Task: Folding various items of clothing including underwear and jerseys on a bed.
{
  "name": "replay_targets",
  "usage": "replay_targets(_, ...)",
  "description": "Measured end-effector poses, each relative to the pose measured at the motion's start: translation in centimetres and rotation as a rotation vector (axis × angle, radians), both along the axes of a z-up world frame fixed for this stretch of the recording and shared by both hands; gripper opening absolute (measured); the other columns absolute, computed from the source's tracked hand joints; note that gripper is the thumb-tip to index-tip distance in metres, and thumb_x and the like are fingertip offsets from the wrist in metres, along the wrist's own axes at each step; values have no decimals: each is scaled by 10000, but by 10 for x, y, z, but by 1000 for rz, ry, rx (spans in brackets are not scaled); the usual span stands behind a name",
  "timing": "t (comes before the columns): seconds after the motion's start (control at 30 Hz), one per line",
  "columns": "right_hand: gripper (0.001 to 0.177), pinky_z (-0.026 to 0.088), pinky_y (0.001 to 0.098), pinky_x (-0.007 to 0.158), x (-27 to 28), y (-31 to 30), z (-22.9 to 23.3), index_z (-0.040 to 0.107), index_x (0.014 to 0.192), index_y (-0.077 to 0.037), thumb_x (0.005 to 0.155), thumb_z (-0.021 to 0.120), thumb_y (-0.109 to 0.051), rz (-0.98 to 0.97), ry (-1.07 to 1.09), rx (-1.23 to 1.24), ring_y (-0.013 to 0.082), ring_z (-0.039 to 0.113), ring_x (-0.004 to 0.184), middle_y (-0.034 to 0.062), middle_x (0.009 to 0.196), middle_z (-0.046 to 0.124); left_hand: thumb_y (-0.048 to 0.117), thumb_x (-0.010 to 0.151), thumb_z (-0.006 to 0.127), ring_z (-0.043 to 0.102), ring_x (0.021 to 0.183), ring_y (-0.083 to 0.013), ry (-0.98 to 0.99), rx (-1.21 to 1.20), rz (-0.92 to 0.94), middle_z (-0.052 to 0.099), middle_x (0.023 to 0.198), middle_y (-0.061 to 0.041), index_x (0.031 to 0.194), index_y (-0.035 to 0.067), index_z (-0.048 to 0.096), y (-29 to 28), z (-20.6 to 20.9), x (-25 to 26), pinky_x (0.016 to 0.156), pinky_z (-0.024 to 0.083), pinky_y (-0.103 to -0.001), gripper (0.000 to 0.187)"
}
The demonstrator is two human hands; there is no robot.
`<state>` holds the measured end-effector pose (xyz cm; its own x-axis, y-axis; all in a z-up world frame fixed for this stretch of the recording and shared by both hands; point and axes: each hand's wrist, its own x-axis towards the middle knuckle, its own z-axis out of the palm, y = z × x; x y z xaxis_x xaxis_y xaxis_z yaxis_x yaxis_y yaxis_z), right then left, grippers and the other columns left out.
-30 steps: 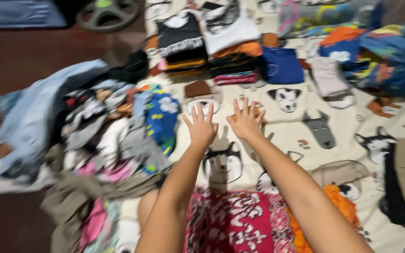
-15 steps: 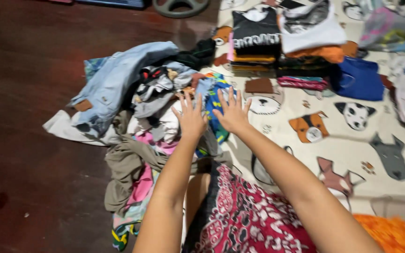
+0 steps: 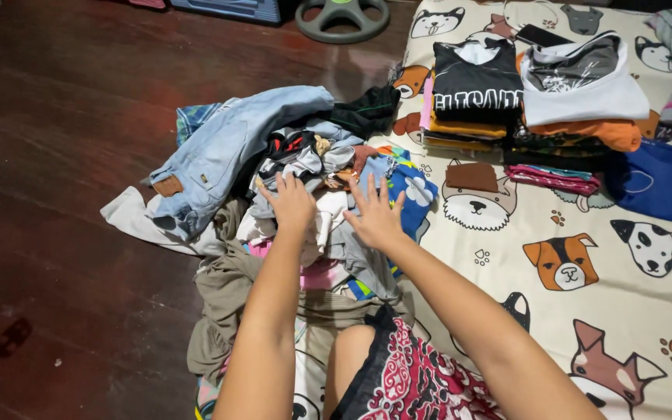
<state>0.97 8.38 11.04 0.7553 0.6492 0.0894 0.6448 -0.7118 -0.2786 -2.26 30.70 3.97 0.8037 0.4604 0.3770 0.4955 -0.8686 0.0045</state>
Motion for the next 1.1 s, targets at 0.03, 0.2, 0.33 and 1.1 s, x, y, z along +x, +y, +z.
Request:
replay_targets(0.03,832,22,778,1129,1,-4,2,53,1641,-345,972,472,-607,-1,2,-1,440,28,1557,178,1711,43,359,912,656,314,1516,-355,2,-1,-1,400,1579,-167,1228,87,674,-4,2,2,1157,100,-799,418)
replay_targets(0.2,1124,129,720,1151,3,-22,18,36,1618,-329,772,754,-515,-78,147,14,431,39,1561,157,1710,31,493,716,803,440,1295,-385,-252,-356,-395,526,1335,-233,1238,20,655,-63,29,5,1063,248,-663,719)
replay_targets(0.33,1186,201,618,1171,72,-42,-77,56,1594,-225,715,834,-399,-6,146,270,433,117,1526,157,1679,87,444,706,798,575,1128,-375,-390,-559,-584,605,1161,-203,1113,32,709,-148,71,12,1000,462,-489,586)
replay_targets(1.1,181,558,343,778,54,-358,73,726,999,-33,835,732,-111,-291,534,1273,222,700,832,90,918,753,336,599,965,512,1212,-477,116,-885,-761,511,1329,-325,1594,130,275,-408,127,22,1019,439,-466,1228)
